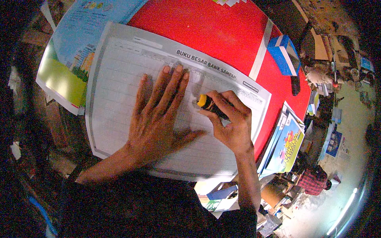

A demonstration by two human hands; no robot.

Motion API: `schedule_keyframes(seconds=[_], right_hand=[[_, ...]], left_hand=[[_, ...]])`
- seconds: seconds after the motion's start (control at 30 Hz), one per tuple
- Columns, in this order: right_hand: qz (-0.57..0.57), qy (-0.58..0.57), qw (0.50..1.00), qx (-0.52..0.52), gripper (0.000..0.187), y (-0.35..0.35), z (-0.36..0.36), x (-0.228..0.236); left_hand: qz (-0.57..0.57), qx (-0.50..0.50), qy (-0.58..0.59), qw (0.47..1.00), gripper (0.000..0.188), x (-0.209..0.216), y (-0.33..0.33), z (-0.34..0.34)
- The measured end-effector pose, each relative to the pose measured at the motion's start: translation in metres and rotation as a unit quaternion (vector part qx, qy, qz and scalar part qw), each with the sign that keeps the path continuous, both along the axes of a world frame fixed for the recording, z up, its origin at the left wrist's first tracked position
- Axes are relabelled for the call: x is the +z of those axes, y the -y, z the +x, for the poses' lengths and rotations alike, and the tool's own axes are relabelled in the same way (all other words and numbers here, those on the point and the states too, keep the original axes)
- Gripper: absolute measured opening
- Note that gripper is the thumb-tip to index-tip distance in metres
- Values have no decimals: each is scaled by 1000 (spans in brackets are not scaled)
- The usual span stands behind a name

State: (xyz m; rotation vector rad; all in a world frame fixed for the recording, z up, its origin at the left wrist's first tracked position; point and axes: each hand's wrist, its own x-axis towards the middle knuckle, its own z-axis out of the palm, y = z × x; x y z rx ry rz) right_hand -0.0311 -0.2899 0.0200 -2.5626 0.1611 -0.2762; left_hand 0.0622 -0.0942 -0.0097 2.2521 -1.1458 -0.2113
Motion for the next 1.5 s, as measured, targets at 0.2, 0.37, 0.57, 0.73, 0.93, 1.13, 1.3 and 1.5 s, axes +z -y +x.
schedule_keyframes(seconds=[0.2,0.37,0.57,0.73,0.93,1.13,1.3,1.5], right_hand=[[-32,79,996,38,44,6,-5,-12],[-9,0,999,50,43,3,5,9],[51,-79,995,33,43,-6,6,27],[103,-1,993,55,43,3,-7,1],[-72,4,986,154,45,2,-12,9],[46,99,994,7,43,-4,-37,-14],[347,79,911,-207,47,-11,-66,23],[124,-11,990,-72,43,-37,-78,25]], left_hand=[[-32,9,-7,999,123,0,1,-1],[-36,14,-13,999,122,-2,0,-1],[-18,-3,32,999,117,-2,-2,-1],[-17,-5,8,1000,122,2,1,-1],[-27,0,8,1000,124,0,1,-2],[-45,-10,16,999,117,-2,-4,0],[18,-82,34,996,80,14,-44,-4],[30,-54,112,992,73,-5,-23,2]])
